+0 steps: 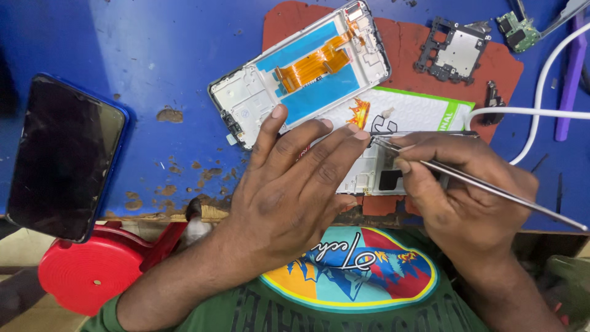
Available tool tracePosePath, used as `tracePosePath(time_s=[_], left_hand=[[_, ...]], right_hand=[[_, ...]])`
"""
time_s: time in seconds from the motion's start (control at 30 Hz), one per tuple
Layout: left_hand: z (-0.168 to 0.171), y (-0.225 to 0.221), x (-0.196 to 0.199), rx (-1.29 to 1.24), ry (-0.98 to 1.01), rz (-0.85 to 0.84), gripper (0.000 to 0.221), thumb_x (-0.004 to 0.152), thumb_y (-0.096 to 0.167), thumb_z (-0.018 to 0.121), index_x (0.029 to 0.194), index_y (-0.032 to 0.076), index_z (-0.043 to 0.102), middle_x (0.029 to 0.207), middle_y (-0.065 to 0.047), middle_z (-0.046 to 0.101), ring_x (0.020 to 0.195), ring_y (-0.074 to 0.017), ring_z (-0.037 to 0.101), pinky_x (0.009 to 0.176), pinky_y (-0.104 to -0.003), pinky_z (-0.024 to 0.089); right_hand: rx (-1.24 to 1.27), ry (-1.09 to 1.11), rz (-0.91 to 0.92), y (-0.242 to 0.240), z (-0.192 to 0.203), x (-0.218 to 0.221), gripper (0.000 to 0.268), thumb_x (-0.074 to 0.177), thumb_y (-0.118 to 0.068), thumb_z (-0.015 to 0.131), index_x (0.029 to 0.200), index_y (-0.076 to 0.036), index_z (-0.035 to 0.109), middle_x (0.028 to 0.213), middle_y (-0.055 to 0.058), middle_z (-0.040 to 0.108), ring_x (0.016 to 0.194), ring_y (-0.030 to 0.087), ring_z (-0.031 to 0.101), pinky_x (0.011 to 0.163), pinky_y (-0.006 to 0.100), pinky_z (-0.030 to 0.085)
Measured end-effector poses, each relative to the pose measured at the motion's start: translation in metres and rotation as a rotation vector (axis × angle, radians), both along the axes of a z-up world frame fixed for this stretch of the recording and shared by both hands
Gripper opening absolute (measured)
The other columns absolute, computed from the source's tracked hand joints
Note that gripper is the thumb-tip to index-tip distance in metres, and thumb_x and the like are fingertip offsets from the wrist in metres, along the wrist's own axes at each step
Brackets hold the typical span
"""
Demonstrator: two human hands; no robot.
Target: The person uses tweezers to remove small components from a disassembled smartphone chassis and places them on the work surface. The person then uses a small metal tool to scrape adhesive residue from the chassis interior.
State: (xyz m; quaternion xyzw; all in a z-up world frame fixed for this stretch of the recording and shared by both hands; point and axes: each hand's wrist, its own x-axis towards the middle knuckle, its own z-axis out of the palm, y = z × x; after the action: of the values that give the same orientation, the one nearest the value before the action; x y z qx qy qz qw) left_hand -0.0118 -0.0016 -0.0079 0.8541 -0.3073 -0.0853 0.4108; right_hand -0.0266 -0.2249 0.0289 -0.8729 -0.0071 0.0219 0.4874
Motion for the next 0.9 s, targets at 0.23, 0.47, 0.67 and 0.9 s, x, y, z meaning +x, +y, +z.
tracePosePath(time_s=[0.23, 0.47, 0.67, 0.9], left_hand=[[0.0, 0.0, 0.001, 0.001, 0.003, -0.001, 0.071, 0.091, 0.02, 0.08, 0.151, 0.005, 0.046, 0.146, -0.008, 0.058, 0.137, -0.0274, 0.049, 0.13, -0.056, 0.019], [0.002, 0.0, 0.002, -0.004, -0.003, 0.002, 0.07, 0.091, 0.021, 0.079, 0.15, 0.004, 0.047, 0.147, -0.008, 0.057, 0.137, -0.0276, 0.05, 0.13, -0.057, 0.02], [0.004, 0.001, 0.003, 0.002, -0.009, 0.008, 0.068, 0.091, 0.021, 0.078, 0.149, 0.003, 0.048, 0.147, -0.008, 0.057, 0.135, -0.0285, 0.051, 0.129, -0.058, 0.021], [0.001, 0.0, 0.002, -0.007, -0.008, 0.012, 0.068, 0.094, 0.026, 0.078, 0.15, 0.003, 0.047, 0.147, -0.008, 0.057, 0.135, -0.0282, 0.05, 0.13, -0.059, 0.02]], right_hand=[[0.094, 0.106, -0.068, -0.009, -0.008, -0.004, 0.012, 0.1, 0.01, 0.068, 0.111, 0.007, 0.066, 0.108, 0.018, 0.074, 0.096, 0.016, 0.075, 0.084, 0.024, 0.064], [0.125, 0.101, -0.051, -0.012, -0.012, -0.005, 0.011, 0.103, 0.009, 0.07, 0.113, 0.007, 0.066, 0.107, 0.017, 0.074, 0.098, 0.016, 0.076, 0.085, 0.024, 0.065], [0.152, 0.094, -0.139, -0.008, -0.01, -0.002, 0.01, 0.098, 0.006, 0.07, 0.106, 0.005, 0.065, 0.108, 0.016, 0.073, 0.098, 0.017, 0.075, 0.087, 0.026, 0.064], [-0.025, -0.07, -0.009, 0.0, -0.007, -0.001, 0.014, 0.092, 0.007, 0.07, 0.104, 0.006, 0.064, 0.105, 0.019, 0.072, 0.101, 0.023, 0.074, 0.091, 0.032, 0.062]])
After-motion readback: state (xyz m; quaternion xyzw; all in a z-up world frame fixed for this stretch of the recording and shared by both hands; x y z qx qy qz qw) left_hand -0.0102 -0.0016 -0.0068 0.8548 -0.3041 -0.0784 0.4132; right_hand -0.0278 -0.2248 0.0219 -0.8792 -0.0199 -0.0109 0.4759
